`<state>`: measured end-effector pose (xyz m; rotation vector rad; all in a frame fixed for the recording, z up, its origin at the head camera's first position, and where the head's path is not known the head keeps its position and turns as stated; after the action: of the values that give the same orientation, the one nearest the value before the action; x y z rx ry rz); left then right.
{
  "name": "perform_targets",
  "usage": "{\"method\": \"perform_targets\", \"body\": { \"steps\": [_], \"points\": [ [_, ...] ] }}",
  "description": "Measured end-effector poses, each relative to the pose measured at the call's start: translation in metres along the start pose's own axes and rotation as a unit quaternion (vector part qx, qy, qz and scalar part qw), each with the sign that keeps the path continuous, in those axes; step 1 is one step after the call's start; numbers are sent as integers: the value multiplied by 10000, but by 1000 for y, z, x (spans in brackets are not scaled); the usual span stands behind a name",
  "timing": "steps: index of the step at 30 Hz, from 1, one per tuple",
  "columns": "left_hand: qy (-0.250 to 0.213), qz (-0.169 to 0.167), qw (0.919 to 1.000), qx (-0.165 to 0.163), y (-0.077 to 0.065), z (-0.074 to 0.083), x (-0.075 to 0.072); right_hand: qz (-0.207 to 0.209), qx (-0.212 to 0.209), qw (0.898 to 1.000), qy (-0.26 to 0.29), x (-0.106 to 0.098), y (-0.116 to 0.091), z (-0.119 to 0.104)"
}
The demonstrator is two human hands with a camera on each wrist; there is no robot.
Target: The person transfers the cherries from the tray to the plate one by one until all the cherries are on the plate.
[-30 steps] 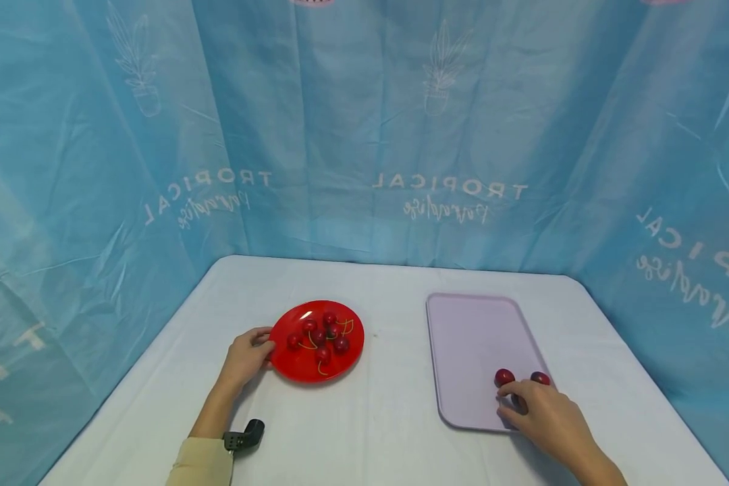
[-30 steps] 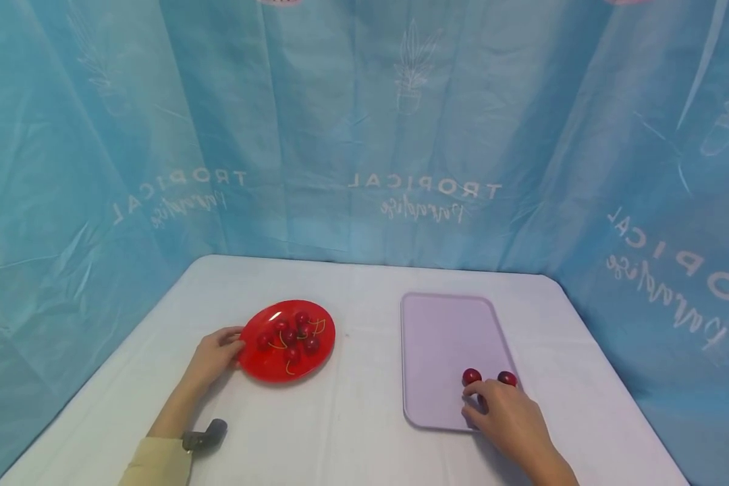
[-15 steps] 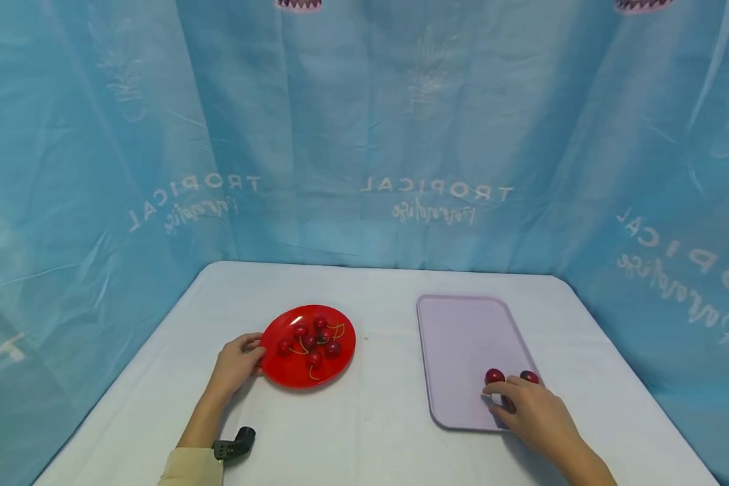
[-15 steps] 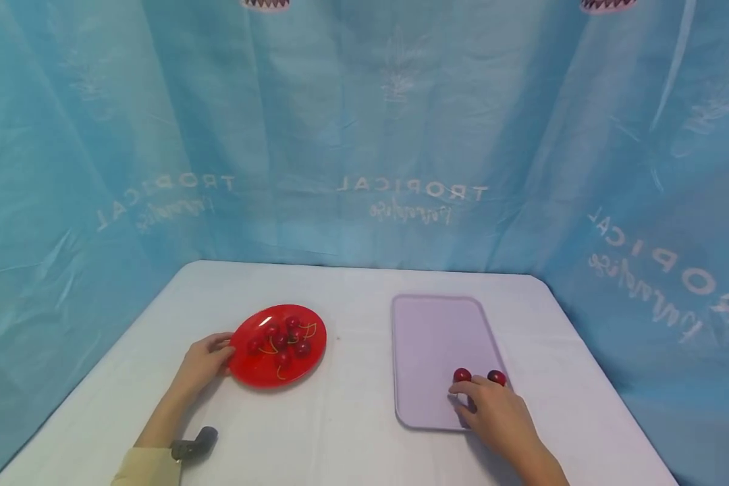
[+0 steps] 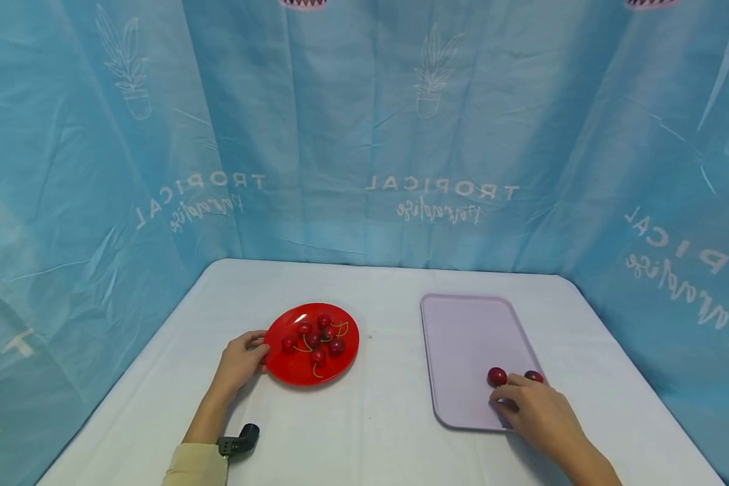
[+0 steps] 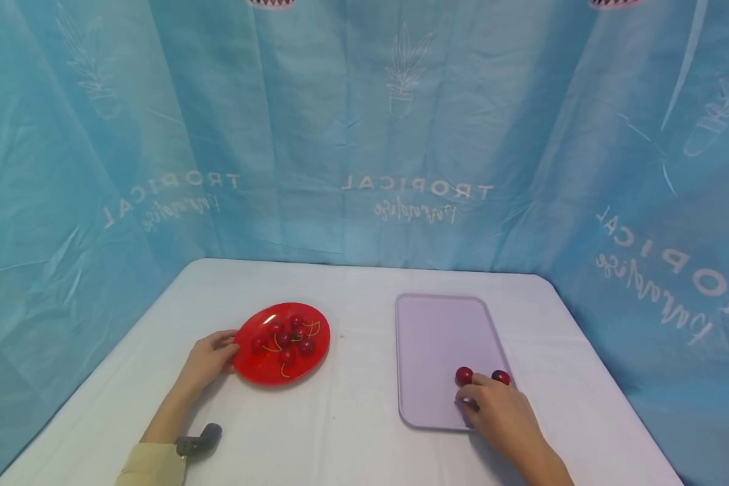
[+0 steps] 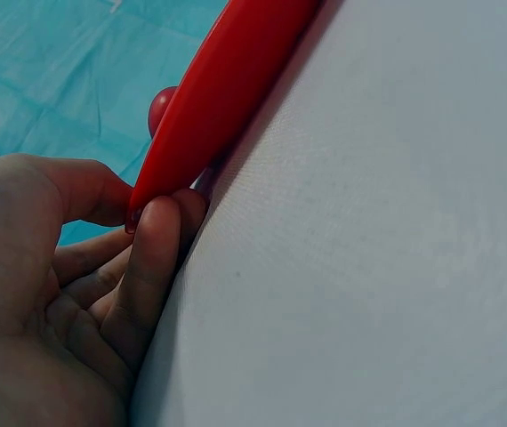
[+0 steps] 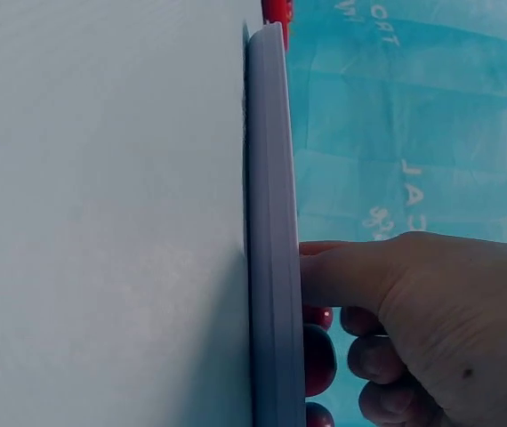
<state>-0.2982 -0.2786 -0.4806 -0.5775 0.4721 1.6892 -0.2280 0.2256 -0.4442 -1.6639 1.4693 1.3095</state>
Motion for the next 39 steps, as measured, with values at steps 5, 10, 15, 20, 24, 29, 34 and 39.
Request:
{"method": "perform_targets", "body": {
  "steps": [5, 10, 15, 20, 24, 29, 34, 39],
  "points": [
    [5, -6, 10000, -28, 1, 0, 1, 524, -462, 9975, -144, -10, -4, -4],
    [8, -15, 10000, -46, -2, -2, -3, 1128, -1169, 9850, -580, -20, -7, -14],
    [1, -3, 10000, -29, -1, -4, -4, 1139, -1044, 9840, -891, -28, -4, -18],
    [-47, -30, 10000, 2, 3, -2, -2, 869, -585, 9891, -1037, -31, -3, -15],
    [-5, -54, 10000, -8, 1, -2, 1, 742, -483, 9907, -1034, -30, -3, -12],
    [-7, -93, 9999, -43, -3, -1, 2, 1000, -581, 9907, -715, -33, -4, -10],
    [-73, -98, 9999, 8, -4, 0, 1, 1300, -653, 9893, -70, -41, -3, -10],
    [-88, -75, 9999, -4, 0, 1, -2, 1642, -858, 9806, 643, -47, 4, -13]
  ]
}}
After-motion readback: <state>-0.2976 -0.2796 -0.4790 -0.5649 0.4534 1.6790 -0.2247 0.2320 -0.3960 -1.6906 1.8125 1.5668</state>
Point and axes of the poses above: each hand's wrist, its own y-axis towards the middle knuckle, its own x-axis out of the palm, z = x × y, the point moved 6 cm from there along y, towards the middle knuckle, and after that the axes turned 12 degrees about y, right-handed, at the moved point
